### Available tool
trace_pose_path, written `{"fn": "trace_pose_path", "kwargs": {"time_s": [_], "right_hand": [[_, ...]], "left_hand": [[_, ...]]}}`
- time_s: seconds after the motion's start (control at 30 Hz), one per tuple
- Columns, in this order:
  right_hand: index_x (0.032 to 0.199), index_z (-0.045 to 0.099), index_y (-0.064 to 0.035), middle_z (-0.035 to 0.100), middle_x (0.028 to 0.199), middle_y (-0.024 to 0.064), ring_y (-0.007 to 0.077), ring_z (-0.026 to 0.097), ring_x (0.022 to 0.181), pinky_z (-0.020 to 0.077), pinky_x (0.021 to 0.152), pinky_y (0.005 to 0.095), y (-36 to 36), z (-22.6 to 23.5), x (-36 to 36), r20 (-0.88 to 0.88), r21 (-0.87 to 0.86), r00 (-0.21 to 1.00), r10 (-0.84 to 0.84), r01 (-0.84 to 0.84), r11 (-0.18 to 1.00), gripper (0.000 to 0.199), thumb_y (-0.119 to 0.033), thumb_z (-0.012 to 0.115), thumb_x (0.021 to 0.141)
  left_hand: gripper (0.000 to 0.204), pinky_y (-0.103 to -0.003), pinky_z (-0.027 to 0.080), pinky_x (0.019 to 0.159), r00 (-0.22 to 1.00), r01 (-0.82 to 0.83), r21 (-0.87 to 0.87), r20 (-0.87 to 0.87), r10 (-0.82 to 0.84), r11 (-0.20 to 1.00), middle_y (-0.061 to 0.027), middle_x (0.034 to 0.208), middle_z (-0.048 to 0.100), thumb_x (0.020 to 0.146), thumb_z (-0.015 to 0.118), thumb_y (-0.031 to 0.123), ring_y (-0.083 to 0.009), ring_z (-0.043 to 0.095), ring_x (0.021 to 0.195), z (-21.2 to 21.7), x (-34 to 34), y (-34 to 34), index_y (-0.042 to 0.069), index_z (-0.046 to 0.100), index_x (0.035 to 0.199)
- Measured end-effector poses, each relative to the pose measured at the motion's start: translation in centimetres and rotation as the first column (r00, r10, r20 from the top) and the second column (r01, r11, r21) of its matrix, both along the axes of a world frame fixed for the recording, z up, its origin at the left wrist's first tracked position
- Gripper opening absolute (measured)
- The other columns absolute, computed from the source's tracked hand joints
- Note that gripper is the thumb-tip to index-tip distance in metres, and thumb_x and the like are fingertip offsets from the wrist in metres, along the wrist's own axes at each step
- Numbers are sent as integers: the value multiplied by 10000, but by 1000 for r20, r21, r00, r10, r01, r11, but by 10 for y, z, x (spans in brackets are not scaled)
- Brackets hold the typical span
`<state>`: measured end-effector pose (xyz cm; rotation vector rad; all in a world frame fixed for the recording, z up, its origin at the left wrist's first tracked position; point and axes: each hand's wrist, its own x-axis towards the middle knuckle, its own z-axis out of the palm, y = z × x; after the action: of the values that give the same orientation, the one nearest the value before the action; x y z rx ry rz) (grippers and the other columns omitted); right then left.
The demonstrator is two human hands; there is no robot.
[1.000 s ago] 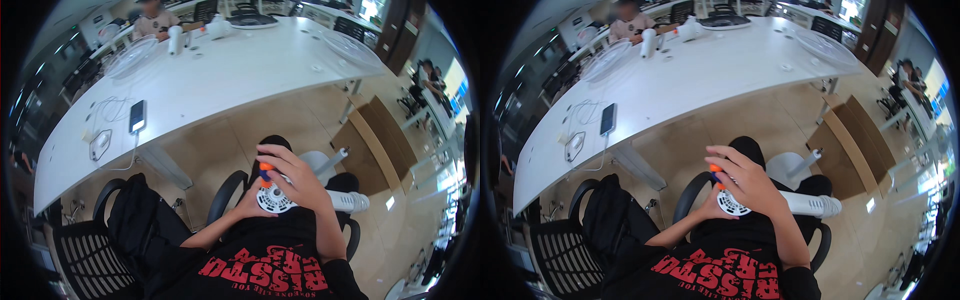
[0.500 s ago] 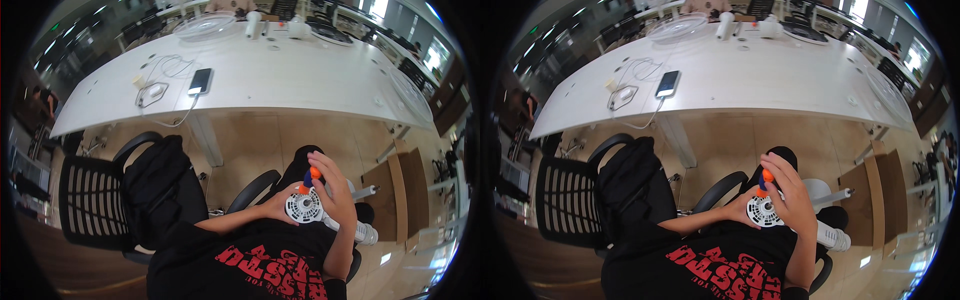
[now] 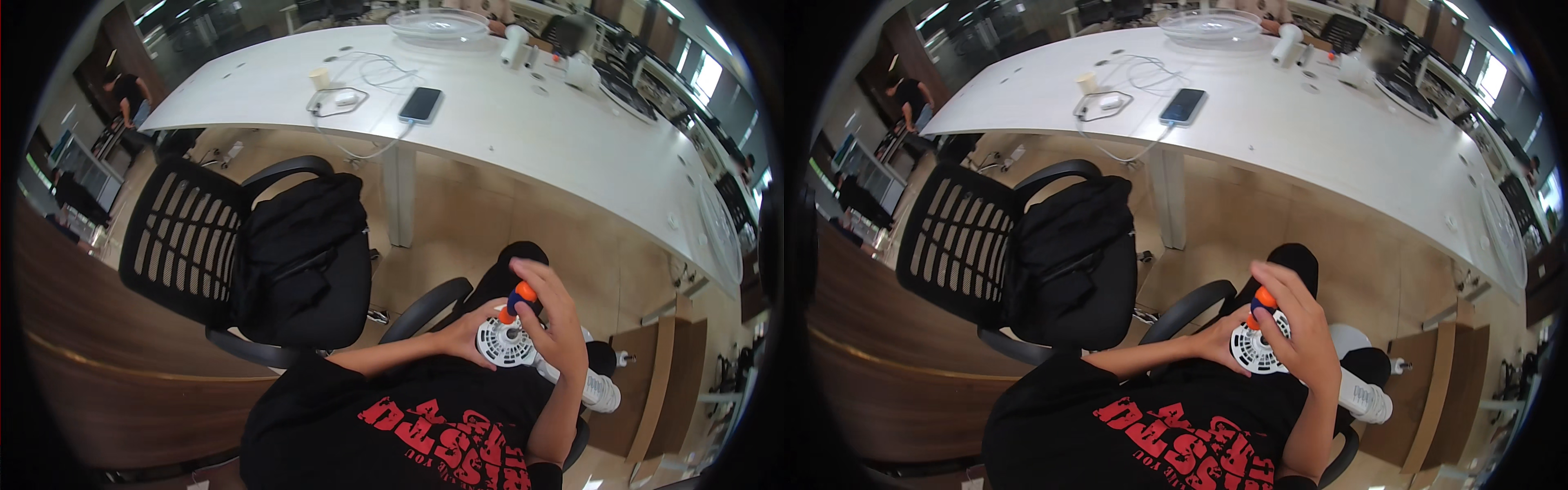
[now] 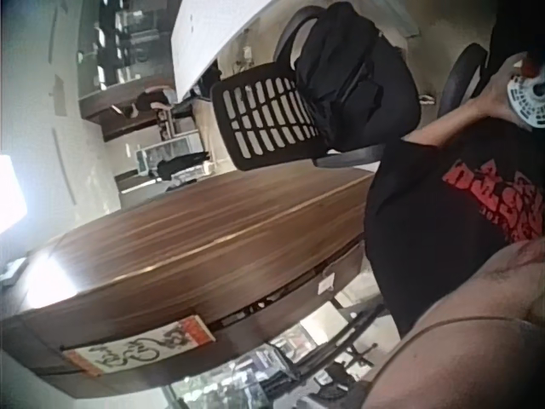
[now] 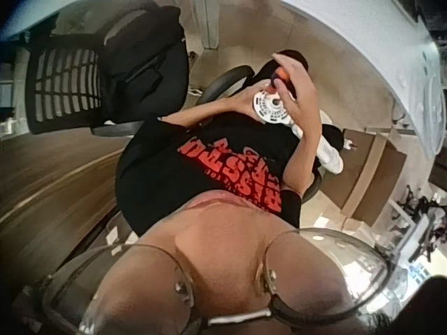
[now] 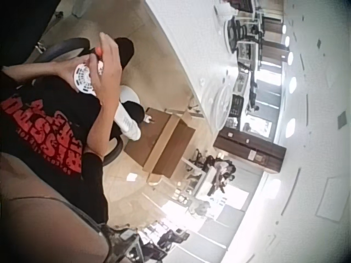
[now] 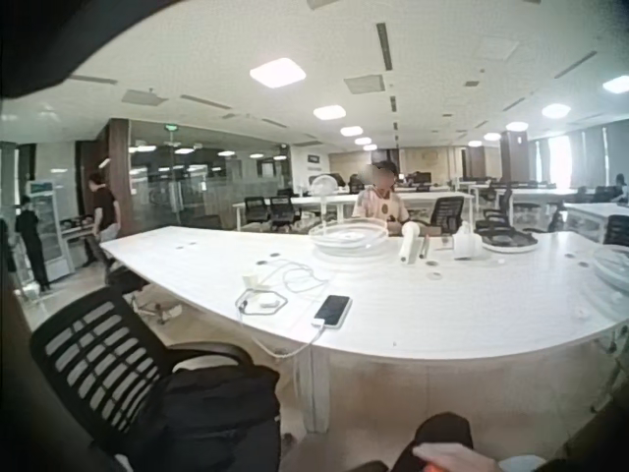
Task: Assemble the motor and blade components of a portable electric fan.
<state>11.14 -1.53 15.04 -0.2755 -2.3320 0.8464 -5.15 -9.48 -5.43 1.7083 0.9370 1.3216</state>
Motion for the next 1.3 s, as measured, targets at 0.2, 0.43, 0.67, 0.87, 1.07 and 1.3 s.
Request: {"fn": "trace_pose_path", "kwargs": {"time_s": [0.2, 0.43, 0.67, 0.87, 1.07, 1.3], "right_hand": [[1140, 686, -40, 642, 1090, 156, 327, 663, 931, 541, 834, 392, -9, -5, 1, 16, -43, 999, -32, 33, 999, 336, -52, 816, 831], [1324, 652, 3, 665, 1211, 174, 339, 690, 1014, 542, 890, 379, -19, -1, -6, -36, 5, 990, 134, -134, 991, 513, -13, 781, 829], [1136, 665, -12, 686, 1017, 156, 304, 674, 881, 538, 793, 365, -11, -4, -7, -10, -84, 985, 170, -170, 982, 360, -41, 832, 818], [1155, 657, -5, 675, 1080, 159, 315, 661, 885, 529, 805, 363, -8, -7, -14, -33, -7, 990, 134, -134, 991, 370, -48, 820, 826], [1262, 634, 14, 708, 1147, 177, 314, 698, 992, 529, 912, 369, 0, -14, -17, -53, -48, 988, 148, -150, 988, 409, -30, 770, 879], [1125, 647, -13, 740, 1098, 158, 282, 711, 983, 537, 904, 371, -5, -25, -20, -111, -190, 989, 95, -115, 975, 277, -31, 785, 886]], "left_hand": [[1139, -462, 343, 1261, 993, -117, 143, 35, 113, 983, -188, 1616, 405, 647, 1040, 320, -337, 411, 1522, -19, 14, -14, 39, 413, 1555], [1184, -474, 353, 1263, 978, -211, 108, 22, 210, 972, -200, 1684, 306, 662, 1028, 313, -371, 368, 1559, -11, 18, -48, 126, 349, 1614], [1199, -481, 338, 1273, 968, -247, 143, 80, 237, 958, -201, 1680, 324, 658, 1025, 376, -371, 390, 1548, -20, 23, -44, 70, 365, 1611], [1147, -490, 308, 1285, 975, -218, 129, 75, 210, 967, -208, 1694, 302, 673, 1019, 346, -380, 353, 1571, -19, 19, -38, 104, 378, 1592], [1159, -508, 326, 1277, 973, -219, 109, 100, 209, 970, -206, 1696, 297, 686, 1018, 306, -377, 357, 1567, -16, 17, -32, 116, 345, 1610], [1208, -474, 355, 1257, 969, -243, 83, 72, 237, 966, -187, 1652, 349, 652, 1030, 336, -358, 406, 1533, -16, 17, -36, 86, 340, 1612]]}}
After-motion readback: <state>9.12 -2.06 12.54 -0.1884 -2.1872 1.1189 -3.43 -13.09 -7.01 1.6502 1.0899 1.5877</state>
